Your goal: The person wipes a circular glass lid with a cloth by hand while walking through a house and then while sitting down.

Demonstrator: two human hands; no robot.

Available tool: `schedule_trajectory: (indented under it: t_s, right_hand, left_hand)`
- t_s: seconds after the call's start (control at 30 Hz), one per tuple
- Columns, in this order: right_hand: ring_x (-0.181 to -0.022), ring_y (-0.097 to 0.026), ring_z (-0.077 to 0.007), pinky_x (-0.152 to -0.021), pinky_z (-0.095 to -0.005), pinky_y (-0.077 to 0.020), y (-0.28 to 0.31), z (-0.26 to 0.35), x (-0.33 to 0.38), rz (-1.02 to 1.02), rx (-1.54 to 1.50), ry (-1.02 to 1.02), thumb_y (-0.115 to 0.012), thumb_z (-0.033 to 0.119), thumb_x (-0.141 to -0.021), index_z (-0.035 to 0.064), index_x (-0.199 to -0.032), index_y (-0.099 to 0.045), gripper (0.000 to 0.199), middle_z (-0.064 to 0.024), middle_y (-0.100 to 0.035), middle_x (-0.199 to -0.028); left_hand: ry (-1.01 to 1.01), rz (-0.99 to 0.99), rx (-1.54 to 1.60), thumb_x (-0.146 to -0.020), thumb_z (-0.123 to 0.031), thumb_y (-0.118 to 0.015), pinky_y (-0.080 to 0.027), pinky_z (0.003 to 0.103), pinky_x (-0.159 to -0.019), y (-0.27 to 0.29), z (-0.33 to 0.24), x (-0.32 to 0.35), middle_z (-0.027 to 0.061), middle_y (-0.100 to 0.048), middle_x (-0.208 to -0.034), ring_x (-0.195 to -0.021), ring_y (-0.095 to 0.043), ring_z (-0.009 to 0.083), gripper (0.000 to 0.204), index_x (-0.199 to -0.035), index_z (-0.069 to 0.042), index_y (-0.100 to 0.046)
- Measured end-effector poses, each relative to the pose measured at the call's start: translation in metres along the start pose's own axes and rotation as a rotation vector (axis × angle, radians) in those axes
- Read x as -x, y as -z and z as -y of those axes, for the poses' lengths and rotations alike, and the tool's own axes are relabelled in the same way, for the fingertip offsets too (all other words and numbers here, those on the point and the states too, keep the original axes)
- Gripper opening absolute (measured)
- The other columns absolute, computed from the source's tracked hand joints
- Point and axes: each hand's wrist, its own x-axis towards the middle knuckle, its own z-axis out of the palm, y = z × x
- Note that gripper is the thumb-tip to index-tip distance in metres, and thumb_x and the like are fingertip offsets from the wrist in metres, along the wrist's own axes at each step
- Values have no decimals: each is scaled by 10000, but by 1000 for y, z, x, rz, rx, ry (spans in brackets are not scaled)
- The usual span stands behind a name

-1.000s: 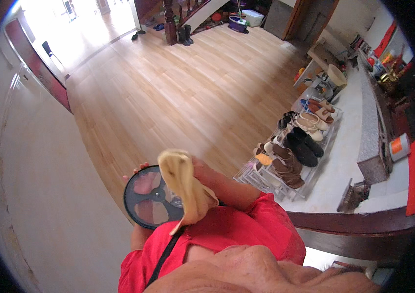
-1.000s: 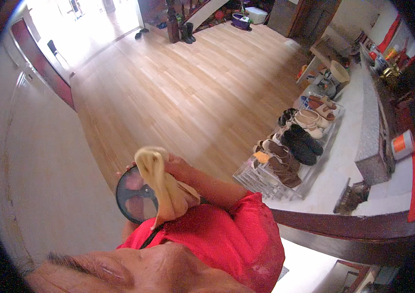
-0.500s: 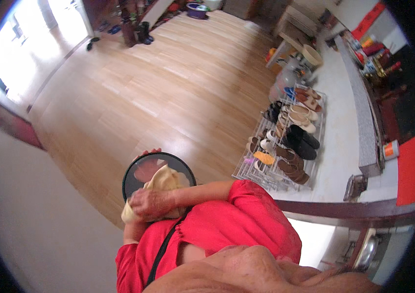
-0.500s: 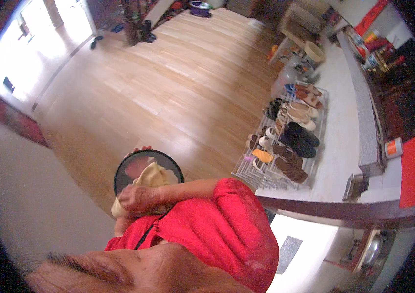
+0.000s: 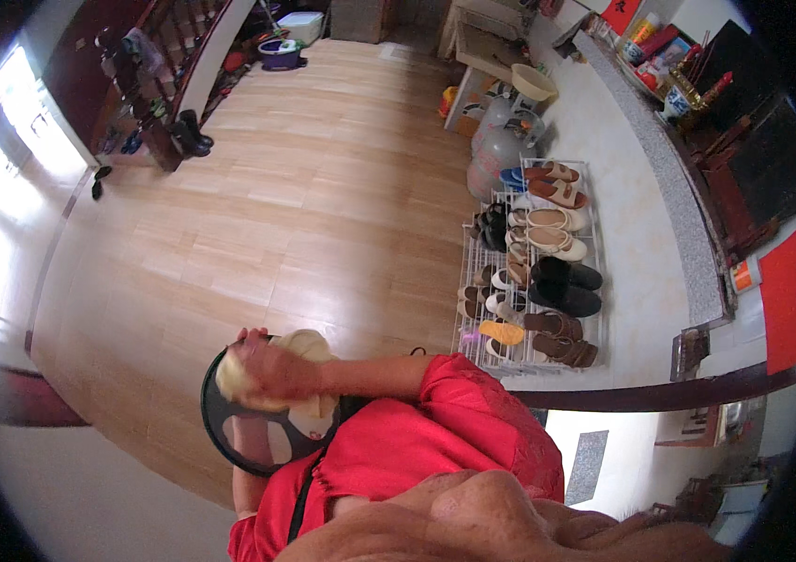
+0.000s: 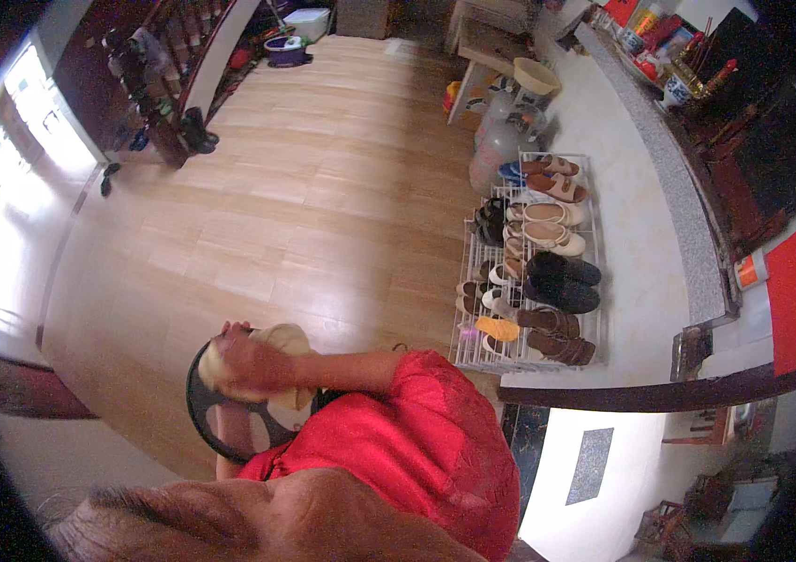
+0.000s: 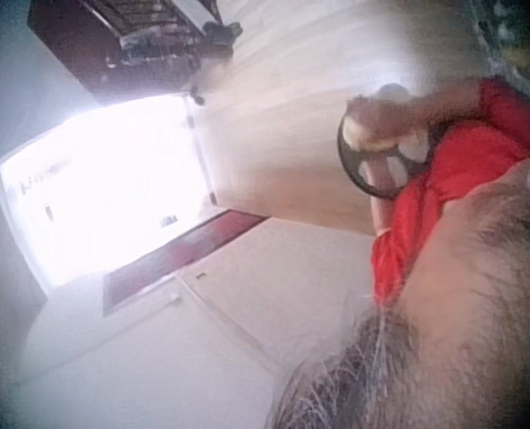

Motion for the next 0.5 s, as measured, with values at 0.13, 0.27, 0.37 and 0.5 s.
schedule_trajectory:
  t_s: [0.13, 0.27, 0.37, 0.5]
  right_hand:
    - [-1097, -544, -290, -1035, -514, -296, 42, 4, -62, 22, -91, 581, -607, 363, -785, 80, -784, -611, 284, -129, -603, -997]
    - [-919, -573, -267, -910, -466, -384, 59, -41, -114, -142, 25, 301, -685, 449, -680, 73, -820, -593, 411, -94, -581, -912]
    - [-955, -560, -284, -872, -448, -404, 78, -96, -117, -34, -60, -52, -705, 446, -656, 50, -917, -582, 489, -121, -566, -983]
    - [-1019, -531, -318, -894, -438, -414, 80, -147, -97, 4, -102, -364, -707, 437, -667, 5, -1004, -537, 573, -154, -524, -1102]
  left_hand:
    - [82, -21, -51, -933, -427, -439, -474, 415, -906, 3, -22, -37, 156, -546, -1221, -1084, -545, 300, 522, -1248, -11, -468]
    - [140, -18, -101, -934, -436, -435, -485, 410, -894, -3, -31, -79, 157, -541, -1229, -1076, -553, 294, 543, -1256, 0, -457]
    - [200, -2, -92, -934, -444, -432, -494, 406, -885, 3, -29, -109, 157, -537, -1235, -1070, -559, 290, 558, -1262, 8, -450]
    - [287, 7, -96, -935, -453, -427, -505, 401, -873, 14, -40, -137, 158, -532, -1243, -1063, -566, 284, 579, -1270, 19, -439]
